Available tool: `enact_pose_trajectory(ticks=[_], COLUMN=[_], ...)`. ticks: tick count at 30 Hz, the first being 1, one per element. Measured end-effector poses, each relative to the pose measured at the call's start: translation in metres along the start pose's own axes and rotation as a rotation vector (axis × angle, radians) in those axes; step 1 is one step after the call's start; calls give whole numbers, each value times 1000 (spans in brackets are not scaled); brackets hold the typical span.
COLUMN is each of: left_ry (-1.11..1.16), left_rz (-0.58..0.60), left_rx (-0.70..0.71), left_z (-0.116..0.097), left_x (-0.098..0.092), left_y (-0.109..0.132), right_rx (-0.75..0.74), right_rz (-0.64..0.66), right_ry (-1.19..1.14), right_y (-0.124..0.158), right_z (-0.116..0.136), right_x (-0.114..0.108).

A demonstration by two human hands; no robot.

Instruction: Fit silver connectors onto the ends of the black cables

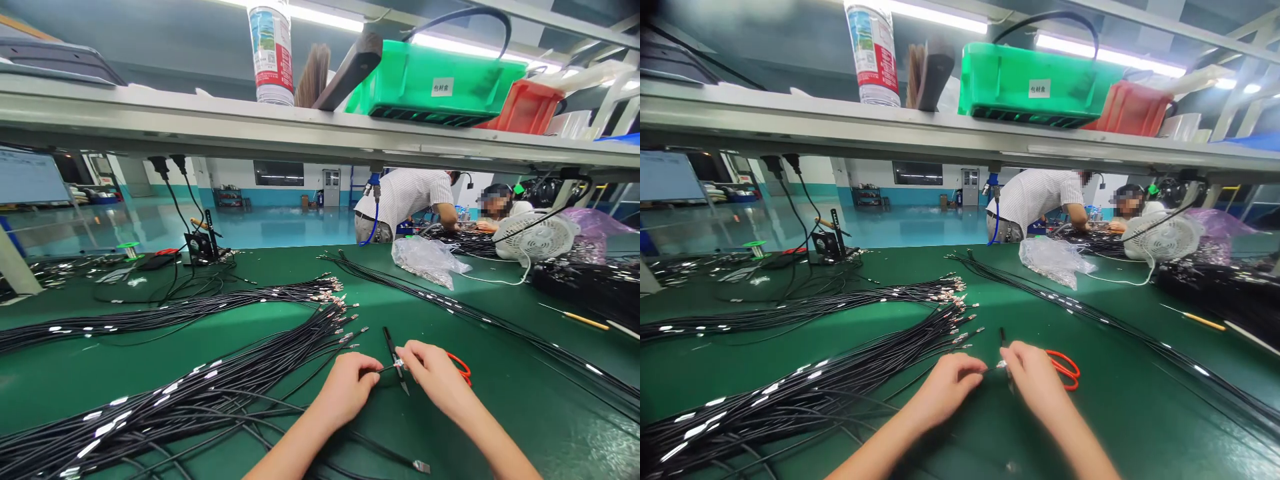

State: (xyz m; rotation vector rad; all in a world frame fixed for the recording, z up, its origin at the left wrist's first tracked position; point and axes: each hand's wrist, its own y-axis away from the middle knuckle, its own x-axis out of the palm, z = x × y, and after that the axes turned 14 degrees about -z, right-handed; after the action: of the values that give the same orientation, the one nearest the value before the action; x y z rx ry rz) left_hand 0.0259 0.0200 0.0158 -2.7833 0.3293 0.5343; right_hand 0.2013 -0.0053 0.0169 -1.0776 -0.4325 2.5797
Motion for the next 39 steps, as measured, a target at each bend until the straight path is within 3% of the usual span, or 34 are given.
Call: enact_pose_trajectory(ticks=[3, 5, 8, 13, 15, 18, 20, 24, 28, 31, 35, 39], left_ry=[-381, -482, -512, -454, -489, -627, -690, -707, -585, -439, -274, -49], left_rz=[59, 117, 125, 250, 181, -77, -174, -202, -179, -75, 53, 20], left_rx=[109, 102, 120, 171, 117, 6, -47, -98, -75, -71, -34, 44], left_z=[4, 4, 5, 3, -1, -1, 4, 22, 29, 23, 8, -14], left_x=[1, 4, 10, 2, -9, -27, -34, -35, -33, -30, -20, -10], left_y=[4, 9, 17, 16, 7, -8, -15, -20, -21, -22, -18, -6], right_rx=[22, 10, -84, -110, -129, -193, -221, -172, 21, 169, 194, 125], right_rz=[104, 143, 217, 631, 675, 712, 725, 643, 288, 61, -3, 5], right_ry=[96, 108, 30, -126, -117, -145, -170, -121, -152, -247, -338, -445], right_y=[1, 4, 12, 25, 28, 30, 30, 26, 8, -6, -14, -9], right_z=[-15, -16, -4, 15, 15, 13, 12, 11, 1, -11, -16, -3], right_x=[4, 6, 6, 0, -2, -3, -3, 2, 11, 13, 11, 2])
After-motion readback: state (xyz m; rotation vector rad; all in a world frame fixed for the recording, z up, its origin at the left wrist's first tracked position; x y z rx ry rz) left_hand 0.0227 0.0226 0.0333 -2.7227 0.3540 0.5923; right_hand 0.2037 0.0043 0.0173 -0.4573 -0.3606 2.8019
